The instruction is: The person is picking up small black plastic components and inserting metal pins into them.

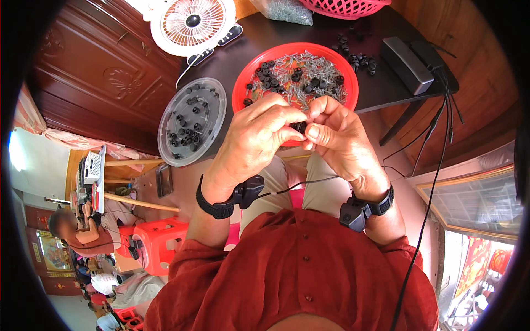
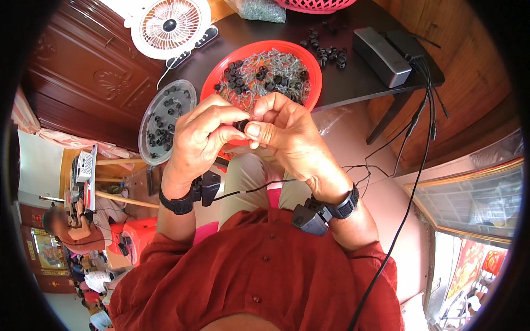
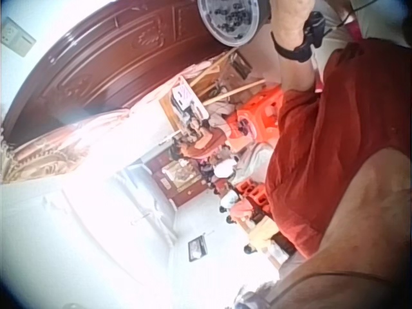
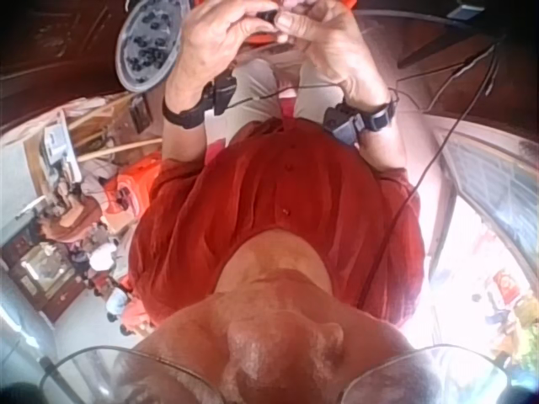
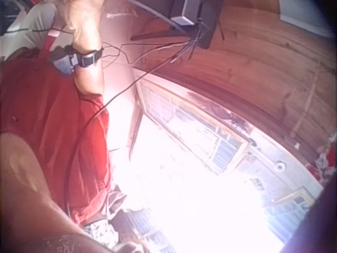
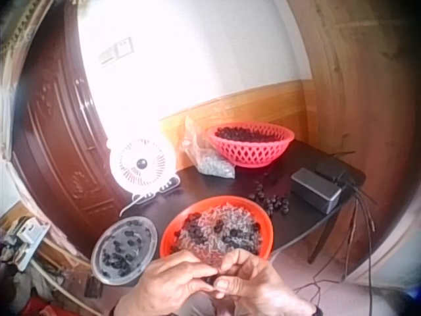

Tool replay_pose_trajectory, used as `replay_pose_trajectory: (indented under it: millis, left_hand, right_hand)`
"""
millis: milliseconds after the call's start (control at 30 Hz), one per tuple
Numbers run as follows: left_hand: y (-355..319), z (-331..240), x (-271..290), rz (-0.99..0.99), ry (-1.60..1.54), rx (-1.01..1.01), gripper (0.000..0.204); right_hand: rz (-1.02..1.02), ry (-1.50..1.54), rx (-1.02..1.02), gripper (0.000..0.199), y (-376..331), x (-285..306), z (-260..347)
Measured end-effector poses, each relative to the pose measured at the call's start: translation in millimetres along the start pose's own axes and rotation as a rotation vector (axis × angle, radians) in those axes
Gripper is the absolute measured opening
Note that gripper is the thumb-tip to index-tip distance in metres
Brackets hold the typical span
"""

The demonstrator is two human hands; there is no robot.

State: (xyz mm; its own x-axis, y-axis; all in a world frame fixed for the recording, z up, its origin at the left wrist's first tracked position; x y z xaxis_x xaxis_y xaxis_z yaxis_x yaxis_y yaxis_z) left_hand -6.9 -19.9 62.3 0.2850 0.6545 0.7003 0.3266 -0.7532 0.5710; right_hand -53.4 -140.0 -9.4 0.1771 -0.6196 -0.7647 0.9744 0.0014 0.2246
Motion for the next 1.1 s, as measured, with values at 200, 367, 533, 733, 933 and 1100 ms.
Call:
replay_pose_trajectory:
  millis: [200, 367, 533, 733, 933, 1100]
  left_hand:
    - [3, -5, 1, -0.01, -0.019, -0.011, 0.022]
    - [1, 3, -3, -0.013, -0.119, 0.124, 0.027]
    - [2, 4, -1, 0.015, -0.081, 0.124, 0.026]
    - [7, -5, -1, 0.004, -0.031, 0.101, 0.025]
    - [7, -7, -4, 0.005, -0.012, 0.109, 0.025]
    - [9, -10, -4, 0.043, 0.078, 0.067, 0.022]
  right_hand:
    - [0.074, 0.051, -0.02, 0.017, 0, 2, 3]
    - [0.033, 0.1, -0.019, 0.016, 3, 7, -2]
    - [0.022, 0.062, -0.042, 0.016, 2, 7, -1]
    - [0.0, -0.095, 0.028, 0.02, 0, 2, 6]
    - [0.038, -0.075, 0.019, 0.021, 2, 5, 4]
    - [0.012, -0.204, 0.075, 0.019, 2, 7, 0]
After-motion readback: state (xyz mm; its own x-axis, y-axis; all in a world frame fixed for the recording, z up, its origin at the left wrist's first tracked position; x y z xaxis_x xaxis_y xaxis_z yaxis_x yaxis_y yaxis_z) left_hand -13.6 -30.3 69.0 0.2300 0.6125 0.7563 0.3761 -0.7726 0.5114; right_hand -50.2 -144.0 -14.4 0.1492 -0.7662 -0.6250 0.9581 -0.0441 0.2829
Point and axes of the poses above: each hand's wrist, its own y-axis towards the middle knuckle, its own x-axis out of the back of the hand, z = x × y, the point moved 4 cm from there along y, towards the middle knuckle, and after that the axes turned 1 degree about -y, right-handed, at the moved point
